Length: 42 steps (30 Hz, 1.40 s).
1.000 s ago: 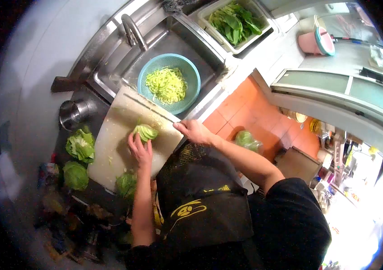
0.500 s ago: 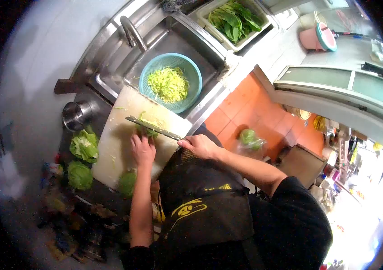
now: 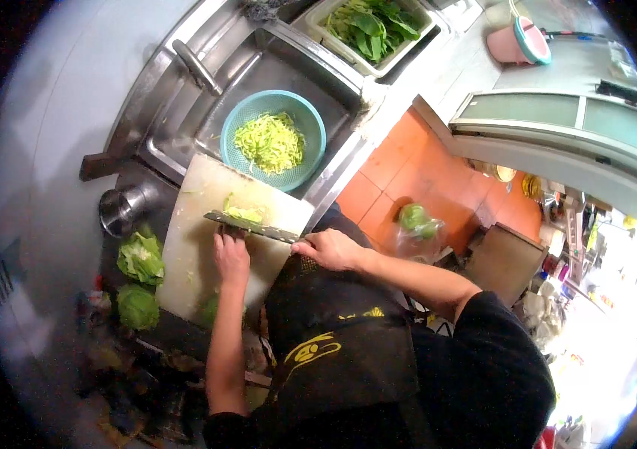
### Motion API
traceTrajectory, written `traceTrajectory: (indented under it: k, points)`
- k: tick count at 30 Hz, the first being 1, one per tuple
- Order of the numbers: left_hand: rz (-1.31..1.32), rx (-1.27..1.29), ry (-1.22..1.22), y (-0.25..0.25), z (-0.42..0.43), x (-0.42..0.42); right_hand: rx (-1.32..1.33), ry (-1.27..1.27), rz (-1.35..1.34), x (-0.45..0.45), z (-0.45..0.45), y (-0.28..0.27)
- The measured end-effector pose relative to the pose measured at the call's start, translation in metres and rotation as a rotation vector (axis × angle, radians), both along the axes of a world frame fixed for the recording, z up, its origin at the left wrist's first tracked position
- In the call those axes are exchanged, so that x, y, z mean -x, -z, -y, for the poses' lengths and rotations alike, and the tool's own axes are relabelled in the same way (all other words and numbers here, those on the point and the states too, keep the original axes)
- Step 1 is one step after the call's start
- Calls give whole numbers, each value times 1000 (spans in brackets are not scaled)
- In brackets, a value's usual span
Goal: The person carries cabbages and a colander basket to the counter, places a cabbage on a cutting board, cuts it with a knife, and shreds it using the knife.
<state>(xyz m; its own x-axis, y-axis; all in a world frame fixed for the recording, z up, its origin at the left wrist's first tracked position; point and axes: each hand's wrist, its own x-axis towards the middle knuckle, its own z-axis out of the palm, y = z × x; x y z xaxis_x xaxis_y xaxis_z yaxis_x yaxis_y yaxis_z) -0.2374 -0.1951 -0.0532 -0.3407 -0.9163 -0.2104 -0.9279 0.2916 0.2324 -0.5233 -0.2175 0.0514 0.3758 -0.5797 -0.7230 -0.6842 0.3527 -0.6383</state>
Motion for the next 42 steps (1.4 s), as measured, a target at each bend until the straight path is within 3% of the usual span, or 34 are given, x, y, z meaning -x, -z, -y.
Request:
traceTrajectory:
  k: [2,4,12,18,23,26,29,31,33,39,42]
  points:
    - [-44,74,-33,8,1,2,25,-9,-22,2,-6,-2]
    - [-33,-17,-136,36,-13,-5,27,-9,-55,3,-10,-7]
    - [8,-40,-163,11,10,12,-73,10,-56,4,-7,-13]
    - [70,-52,-71,-22,23,19,-110,77,47,-16,2,41]
    - [64,32,-115,-18,19,21,61,106,144,-36,4,87]
    - [34,0,-92,-15,16,17,42,111,87,-34,4,75]
    - [193,-328,-104,-14,17,14,50,53,61,-13,-7,25]
    - [58,-36,-93,8,9,8,57,-6,13,-1,-13,11]
    - [3,76,-75,6,11,10,1,6,8,2,-14,8]
    - [43,-34,-73,-8,18,12,-106,47,38,-16,-8,47]
    - [-4,-15,-77,-16,24,16,9,72,93,-28,-5,77]
